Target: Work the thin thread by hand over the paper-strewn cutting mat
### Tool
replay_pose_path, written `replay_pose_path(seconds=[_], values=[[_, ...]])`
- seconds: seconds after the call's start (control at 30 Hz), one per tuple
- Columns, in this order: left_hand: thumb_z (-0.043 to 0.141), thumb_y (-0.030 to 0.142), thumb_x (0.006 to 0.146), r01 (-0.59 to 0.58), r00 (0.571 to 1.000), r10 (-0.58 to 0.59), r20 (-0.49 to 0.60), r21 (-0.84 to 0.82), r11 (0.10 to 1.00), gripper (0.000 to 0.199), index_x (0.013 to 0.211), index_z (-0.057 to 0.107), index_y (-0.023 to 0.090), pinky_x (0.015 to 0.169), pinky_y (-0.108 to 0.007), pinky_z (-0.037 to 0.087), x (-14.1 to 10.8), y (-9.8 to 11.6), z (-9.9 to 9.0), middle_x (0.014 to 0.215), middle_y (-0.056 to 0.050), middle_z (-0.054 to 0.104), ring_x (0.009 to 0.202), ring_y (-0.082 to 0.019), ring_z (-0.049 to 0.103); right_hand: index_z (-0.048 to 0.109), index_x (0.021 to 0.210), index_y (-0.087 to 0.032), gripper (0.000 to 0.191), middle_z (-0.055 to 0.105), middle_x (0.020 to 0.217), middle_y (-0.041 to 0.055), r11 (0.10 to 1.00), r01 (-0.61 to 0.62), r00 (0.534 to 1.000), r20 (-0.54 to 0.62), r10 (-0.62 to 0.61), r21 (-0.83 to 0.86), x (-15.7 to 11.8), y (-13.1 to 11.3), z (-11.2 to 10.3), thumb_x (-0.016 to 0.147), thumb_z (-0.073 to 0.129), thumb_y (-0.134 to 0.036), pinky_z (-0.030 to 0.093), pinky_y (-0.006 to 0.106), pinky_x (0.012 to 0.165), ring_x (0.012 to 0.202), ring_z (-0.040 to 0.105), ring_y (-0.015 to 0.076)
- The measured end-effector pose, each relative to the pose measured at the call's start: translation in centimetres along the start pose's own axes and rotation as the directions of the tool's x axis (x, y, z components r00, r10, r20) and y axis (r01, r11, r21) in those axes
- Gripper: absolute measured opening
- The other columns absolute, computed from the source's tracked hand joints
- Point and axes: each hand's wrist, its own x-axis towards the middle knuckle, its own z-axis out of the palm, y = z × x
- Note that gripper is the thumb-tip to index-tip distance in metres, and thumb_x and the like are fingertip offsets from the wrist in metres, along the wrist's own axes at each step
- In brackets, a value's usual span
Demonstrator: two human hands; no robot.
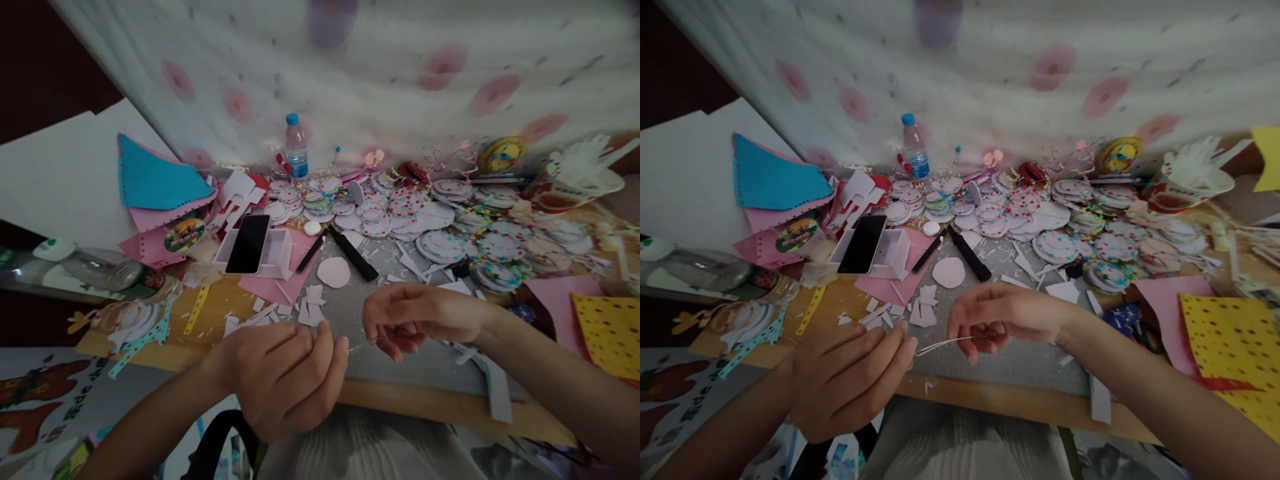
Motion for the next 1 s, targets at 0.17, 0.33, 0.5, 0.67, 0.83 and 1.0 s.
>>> replay_pose_path(seconds=[0.17, 0.33, 0.5, 0.67, 0.83, 1.0], values=[[0.042, 0.015, 0.094, -0.015, 1.0, 0.012, -0.022, -0.162, 0.987, 0.023, 0.099, 0.063, 0.009, 0.058, -0.027, 0.047, 0.0, -0.9, 0.7, 0.085, -0.007, 0.073, 0.069, -0.014, 0.065, 0.061, 0.08, -0.014, 0.024, 0.06, 0.063, -0.0024, 0.993, 0.024, 0.998, -0.049, -0.03, -0.119, 0.1, 0.0, 0.6, 0.079, 0.069, -0.037, 0.029, 0.016, 0.044, 0.049, 0.042, 0.0043], [0.047, 0.014, 0.092, 0.15, 0.987, -0.16, 0.005, -0.38, 0.913, 0.017, 0.098, 0.061, 0.008, 0.057, -0.024, 0.049, 0.2, -1.0, 1.6, 0.077, -0.005, 0.072, 0.062, -0.012, 0.064, 0.058, 0.078, -0.016, 0.023, 0.047, 0.06, -0.0073, 0.953, 0.054, 0.986, -0.134, -0.098, -0.298, -0.4, 0.1, 2.0, 0.078, 0.069, -0.036, 0.028, 0.018, 0.046, 0.052, 0.037, 0.0053], [0.048, 0.016, 0.092, 0.426, 0.895, -0.415, 0.165, -0.594, 0.682, 0.015, 0.093, 0.063, 0.014, 0.06, -0.023, 0.049, 0.3, -0.2, 2.0, 0.074, -0.002, 0.071, 0.065, -0.012, 0.065, 0.056, 0.078, -0.018, 0.02, 0.035, 0.056, -0.0088, 0.837, 0.051, 0.947, -0.24, -0.214, -0.544, -1.0, 0.2, 2.9, 0.084, 0.062, -0.036, 0.021, 0.02, 0.044, 0.051, 0.028, 0.0068], [0.052, 0.014, 0.089, 0.576, 0.786, -0.504, 0.359, -0.721, 0.385, 0.014, 0.088, 0.066, 0.015, 0.052, -0.018, 0.045, 0.6, 0.0, 1.8, 0.07, -0.001, 0.07, 0.058, -0.009, 0.061, 0.058, 0.08, -0.019, 0.017, 0.037, 0.057, -0.0073, 0.713, 0.077, 0.908, -0.246, -0.338, -0.696, -1.3, 0.1, 3.5, 0.088, 0.057, -0.034, 0.023, 0.02, 0.045, 0.052, 0.031, 0.0076], [0.049, 0.02, 0.091, 0.705, 0.641, -0.502, 0.581, -0.705, 0.084, 0.02, 0.083, 0.066, 0.014, 0.044, -0.015, 0.042, 1.0, 0.1, 1.5, 0.067, 0.0, 0.069, 0.046, -0.005, 0.052, 0.06, 0.082, -0.019, 0.016, 0.035, 0.055, -0.0073, 0.671, 0.08, 0.904, -0.229, -0.361, -0.737, -1.3, 0.3, 3.5, 0.089, 0.055, -0.033, 0.022, 0.021, 0.045, 0.05, 0.029, 0.0078], [0.049, 0.022, 0.091, 0.711, 0.605, -0.468, 0.644, -0.702, -0.048, 0.022, 0.084, 0.067, 0.014, 0.044, -0.014, 0.042, 1.0, 0.2, 1.5, 0.069, -0.001, 0.069, 0.046, -0.004, 0.052, 0.06, 0.082, -0.019, 0.02, 0.034, 0.055, -0.0078, 0.689, 0.097, 0.926, -0.188, -0.326, -0.718, -1.2, 0.5, 3.2, 0.09, 0.053, -0.035, 0.021, 0.021, 0.045, 0.05, 0.027, 0.0077]])
